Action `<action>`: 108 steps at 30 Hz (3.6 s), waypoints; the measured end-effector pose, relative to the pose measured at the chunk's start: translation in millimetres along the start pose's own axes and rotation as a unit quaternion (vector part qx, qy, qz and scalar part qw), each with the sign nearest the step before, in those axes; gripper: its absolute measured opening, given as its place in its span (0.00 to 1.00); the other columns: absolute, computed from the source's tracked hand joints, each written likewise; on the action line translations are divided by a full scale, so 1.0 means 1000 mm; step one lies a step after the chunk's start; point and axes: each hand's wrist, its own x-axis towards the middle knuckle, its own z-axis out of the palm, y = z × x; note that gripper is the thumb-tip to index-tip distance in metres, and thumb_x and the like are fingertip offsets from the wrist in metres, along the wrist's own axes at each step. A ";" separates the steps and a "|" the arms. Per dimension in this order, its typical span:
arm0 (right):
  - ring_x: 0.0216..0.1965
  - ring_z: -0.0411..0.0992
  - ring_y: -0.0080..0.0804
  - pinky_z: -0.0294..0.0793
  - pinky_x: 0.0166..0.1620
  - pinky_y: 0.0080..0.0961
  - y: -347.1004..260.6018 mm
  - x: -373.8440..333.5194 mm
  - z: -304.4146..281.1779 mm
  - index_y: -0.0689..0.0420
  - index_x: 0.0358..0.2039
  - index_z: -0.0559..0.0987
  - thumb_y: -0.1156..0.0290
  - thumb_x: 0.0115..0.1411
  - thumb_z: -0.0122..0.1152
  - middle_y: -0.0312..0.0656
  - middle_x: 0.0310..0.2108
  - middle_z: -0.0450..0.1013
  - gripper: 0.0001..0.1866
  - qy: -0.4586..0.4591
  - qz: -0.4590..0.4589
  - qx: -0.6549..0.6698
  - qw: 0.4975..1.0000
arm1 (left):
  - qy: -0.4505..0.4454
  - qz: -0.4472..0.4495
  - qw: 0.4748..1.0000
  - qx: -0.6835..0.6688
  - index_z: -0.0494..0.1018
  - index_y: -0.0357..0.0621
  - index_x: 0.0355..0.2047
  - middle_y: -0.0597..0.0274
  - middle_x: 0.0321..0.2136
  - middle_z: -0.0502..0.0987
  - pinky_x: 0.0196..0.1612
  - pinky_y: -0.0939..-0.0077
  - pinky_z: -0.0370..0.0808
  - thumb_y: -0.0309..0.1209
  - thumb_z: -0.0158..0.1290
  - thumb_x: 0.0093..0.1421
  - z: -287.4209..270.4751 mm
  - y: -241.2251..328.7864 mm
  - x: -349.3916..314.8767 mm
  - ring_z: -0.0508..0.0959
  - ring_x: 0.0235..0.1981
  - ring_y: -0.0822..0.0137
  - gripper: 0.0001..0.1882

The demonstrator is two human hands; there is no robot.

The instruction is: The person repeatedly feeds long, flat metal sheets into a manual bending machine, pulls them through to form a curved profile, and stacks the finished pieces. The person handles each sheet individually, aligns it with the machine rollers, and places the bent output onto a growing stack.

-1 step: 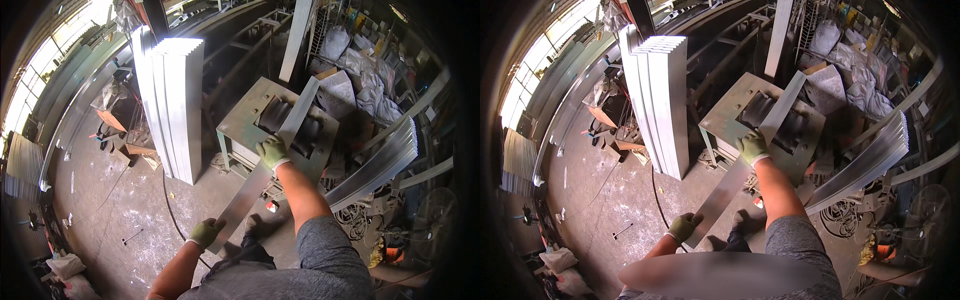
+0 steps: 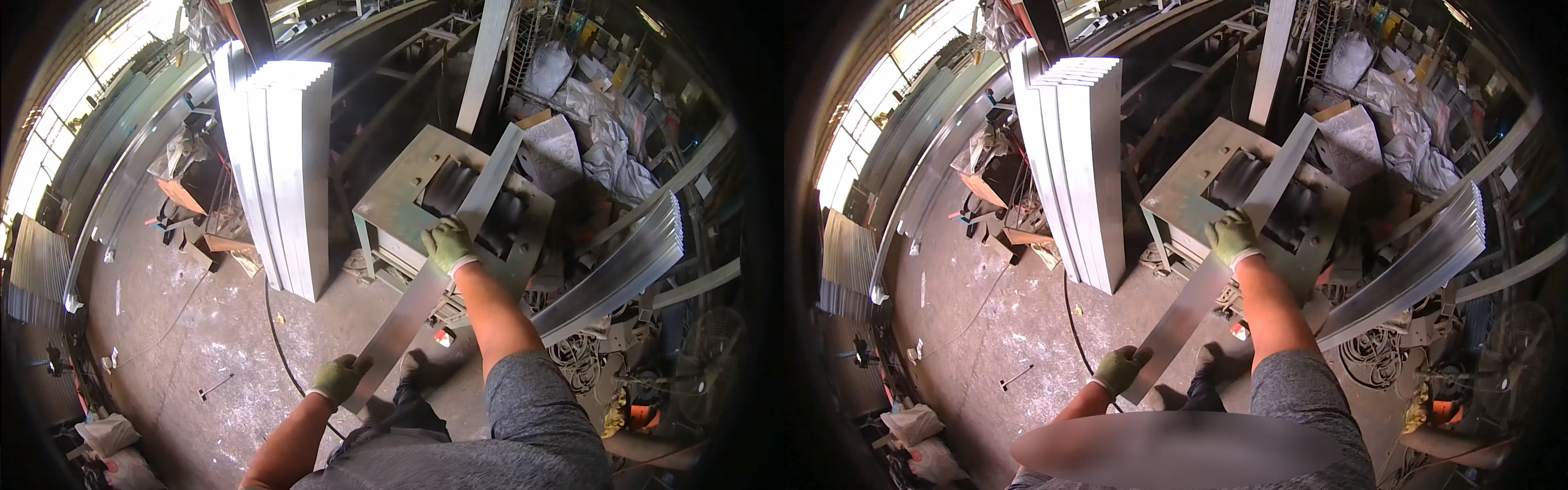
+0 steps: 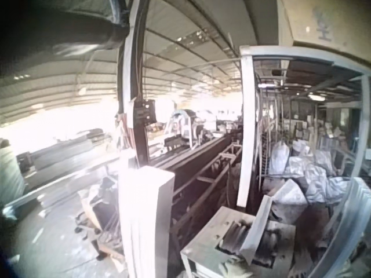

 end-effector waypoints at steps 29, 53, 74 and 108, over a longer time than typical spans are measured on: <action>0.58 0.75 0.50 0.59 0.77 0.62 -0.290 -0.185 0.012 0.56 0.28 0.88 0.56 0.76 0.57 0.45 0.40 0.84 0.23 -0.096 0.001 0.066 0.993 | -0.002 -0.032 0.999 0.009 0.89 0.45 0.45 0.42 0.37 0.89 0.48 0.48 0.82 0.68 0.51 0.77 0.014 -0.331 -0.156 0.89 0.41 0.40 0.37; 0.69 0.71 0.55 0.54 0.81 0.62 -0.255 -0.151 0.005 0.55 0.44 0.87 0.51 0.76 0.58 0.45 0.50 0.83 0.20 -0.074 -0.076 0.124 0.987 | 0.061 -0.053 0.984 0.157 0.85 0.46 0.43 0.42 0.37 0.89 0.45 0.46 0.83 0.72 0.62 0.65 -0.020 -0.277 -0.150 0.89 0.41 0.37 0.37; 0.74 0.69 0.68 0.62 0.79 0.61 0.002 -0.075 0.007 0.66 0.66 0.81 0.59 0.79 0.58 0.61 0.71 0.74 0.26 0.086 0.123 0.100 0.984 | 0.021 0.132 0.978 0.161 0.85 0.34 0.52 0.31 0.52 0.87 0.61 0.43 0.80 0.58 0.47 0.78 0.073 0.203 0.269 0.85 0.56 0.31 0.35; 0.46 0.79 0.54 0.77 0.52 0.55 0.098 0.053 0.022 0.50 0.39 0.83 0.60 0.75 0.58 0.44 0.41 0.81 0.11 0.110 0.060 -0.016 0.992 | -0.044 0.060 0.997 0.034 0.82 0.37 0.57 0.30 0.56 0.85 0.63 0.46 0.79 0.70 0.52 0.73 0.072 0.226 0.225 0.84 0.60 0.33 0.42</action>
